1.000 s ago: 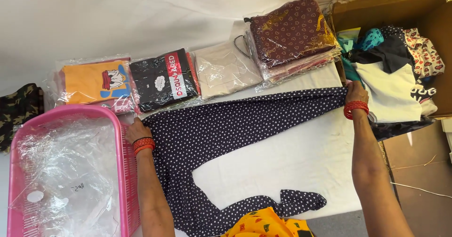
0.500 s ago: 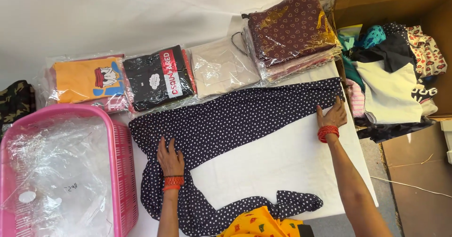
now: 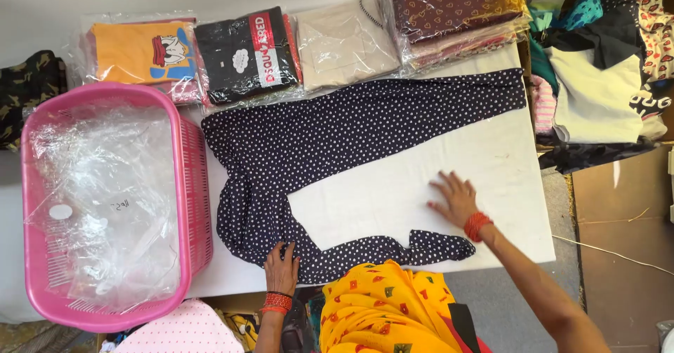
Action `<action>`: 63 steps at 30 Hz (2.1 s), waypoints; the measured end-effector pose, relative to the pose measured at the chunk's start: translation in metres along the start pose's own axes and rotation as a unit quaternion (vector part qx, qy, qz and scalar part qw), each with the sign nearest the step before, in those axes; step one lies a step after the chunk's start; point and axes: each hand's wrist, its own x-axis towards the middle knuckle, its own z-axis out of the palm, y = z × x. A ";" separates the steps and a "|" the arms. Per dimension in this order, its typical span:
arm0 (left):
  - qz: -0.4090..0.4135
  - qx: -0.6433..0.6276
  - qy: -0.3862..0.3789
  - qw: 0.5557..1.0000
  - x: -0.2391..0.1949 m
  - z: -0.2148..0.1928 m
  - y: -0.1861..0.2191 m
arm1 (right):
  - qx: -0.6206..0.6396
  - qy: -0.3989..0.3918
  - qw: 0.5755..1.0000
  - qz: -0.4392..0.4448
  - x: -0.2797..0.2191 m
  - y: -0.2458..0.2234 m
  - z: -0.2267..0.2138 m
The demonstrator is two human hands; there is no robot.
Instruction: The person folds a maroon patterned cloth on a white table, places it into a clear plastic bag, and sets it aside. Then, the person folds a dark blue polka-dotted cloth on the same table.
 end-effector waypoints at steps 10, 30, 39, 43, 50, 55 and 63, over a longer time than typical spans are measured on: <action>0.172 -0.034 -0.079 0.981 -0.011 -0.024 -0.032 | 0.239 -0.244 0.934 0.104 -0.131 -0.026 -0.021; -0.009 0.141 -0.019 0.990 0.130 -0.028 -0.090 | 0.599 0.271 0.753 -0.036 0.097 0.142 -0.226; 0.062 -0.058 0.191 0.978 0.145 -0.136 -0.035 | 0.167 0.323 0.932 -0.021 0.120 0.210 -0.201; 0.150 0.092 0.268 0.947 0.109 -0.107 -0.067 | 0.308 0.382 0.870 0.034 0.076 0.267 -0.146; 0.147 0.119 0.116 0.975 0.020 -0.051 -0.083 | 0.313 0.173 0.866 0.351 -0.059 0.222 -0.067; -0.046 0.024 0.093 0.994 0.005 -0.024 -0.097 | 0.383 0.288 0.753 0.451 -0.107 0.247 -0.003; -0.457 -0.378 0.192 0.782 0.080 0.057 -0.159 | 0.161 0.270 0.779 0.543 -0.133 0.131 0.004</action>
